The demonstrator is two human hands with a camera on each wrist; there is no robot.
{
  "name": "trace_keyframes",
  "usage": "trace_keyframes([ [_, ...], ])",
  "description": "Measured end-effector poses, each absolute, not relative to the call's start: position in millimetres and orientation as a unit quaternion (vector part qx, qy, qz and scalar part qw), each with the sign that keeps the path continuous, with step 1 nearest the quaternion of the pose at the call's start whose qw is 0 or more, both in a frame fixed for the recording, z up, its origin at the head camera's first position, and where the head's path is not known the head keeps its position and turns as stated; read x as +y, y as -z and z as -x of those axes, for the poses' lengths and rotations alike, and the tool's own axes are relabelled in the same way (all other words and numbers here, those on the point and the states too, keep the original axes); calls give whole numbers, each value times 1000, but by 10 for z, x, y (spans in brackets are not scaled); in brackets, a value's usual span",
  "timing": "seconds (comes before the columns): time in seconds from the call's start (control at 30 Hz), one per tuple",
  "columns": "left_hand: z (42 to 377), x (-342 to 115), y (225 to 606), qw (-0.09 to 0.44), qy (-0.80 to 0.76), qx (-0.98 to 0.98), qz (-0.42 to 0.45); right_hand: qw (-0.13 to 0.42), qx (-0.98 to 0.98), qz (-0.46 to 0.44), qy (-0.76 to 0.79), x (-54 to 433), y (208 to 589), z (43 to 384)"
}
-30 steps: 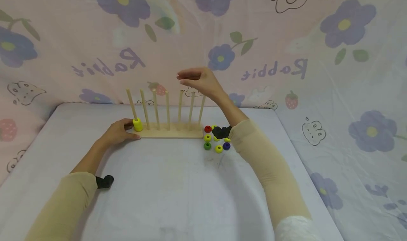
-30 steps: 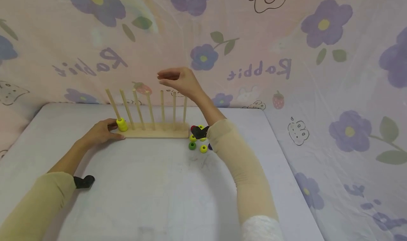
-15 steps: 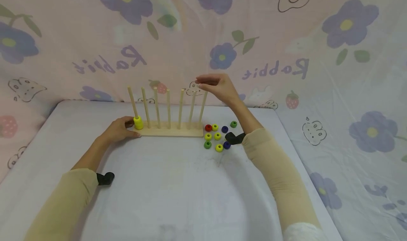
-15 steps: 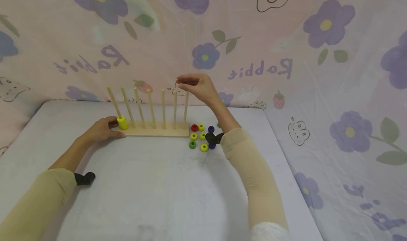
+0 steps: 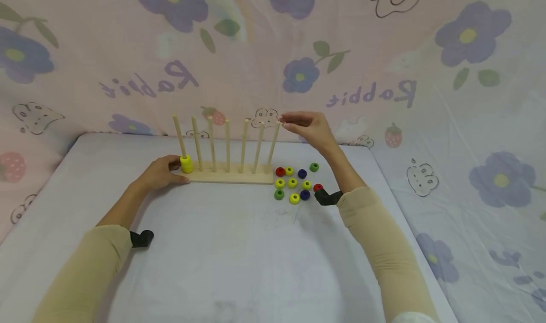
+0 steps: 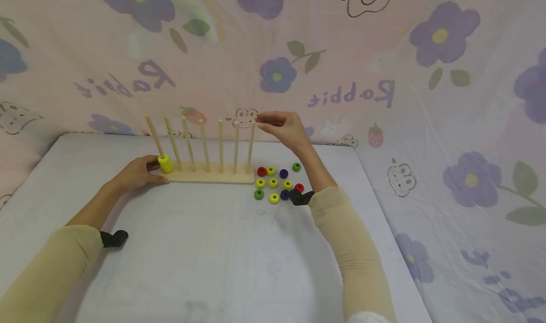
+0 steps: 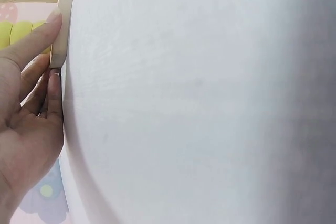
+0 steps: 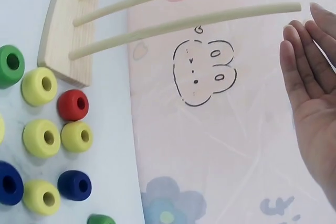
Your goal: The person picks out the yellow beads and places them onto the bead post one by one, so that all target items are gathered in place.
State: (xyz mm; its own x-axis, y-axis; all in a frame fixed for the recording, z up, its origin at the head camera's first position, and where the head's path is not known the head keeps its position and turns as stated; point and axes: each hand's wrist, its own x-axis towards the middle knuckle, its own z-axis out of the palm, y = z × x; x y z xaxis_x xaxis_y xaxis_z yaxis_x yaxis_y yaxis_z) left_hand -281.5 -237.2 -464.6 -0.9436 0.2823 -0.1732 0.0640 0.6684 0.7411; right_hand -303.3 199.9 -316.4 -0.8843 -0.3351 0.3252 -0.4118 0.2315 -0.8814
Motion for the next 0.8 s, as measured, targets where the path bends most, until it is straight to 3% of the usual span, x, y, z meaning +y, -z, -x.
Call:
trace_keyframes([
  [0.8, 2790, -2372, 4675, 132, -408, 898, -97, 23, -838, -179, -514, 2550, 3758, 2623],
])
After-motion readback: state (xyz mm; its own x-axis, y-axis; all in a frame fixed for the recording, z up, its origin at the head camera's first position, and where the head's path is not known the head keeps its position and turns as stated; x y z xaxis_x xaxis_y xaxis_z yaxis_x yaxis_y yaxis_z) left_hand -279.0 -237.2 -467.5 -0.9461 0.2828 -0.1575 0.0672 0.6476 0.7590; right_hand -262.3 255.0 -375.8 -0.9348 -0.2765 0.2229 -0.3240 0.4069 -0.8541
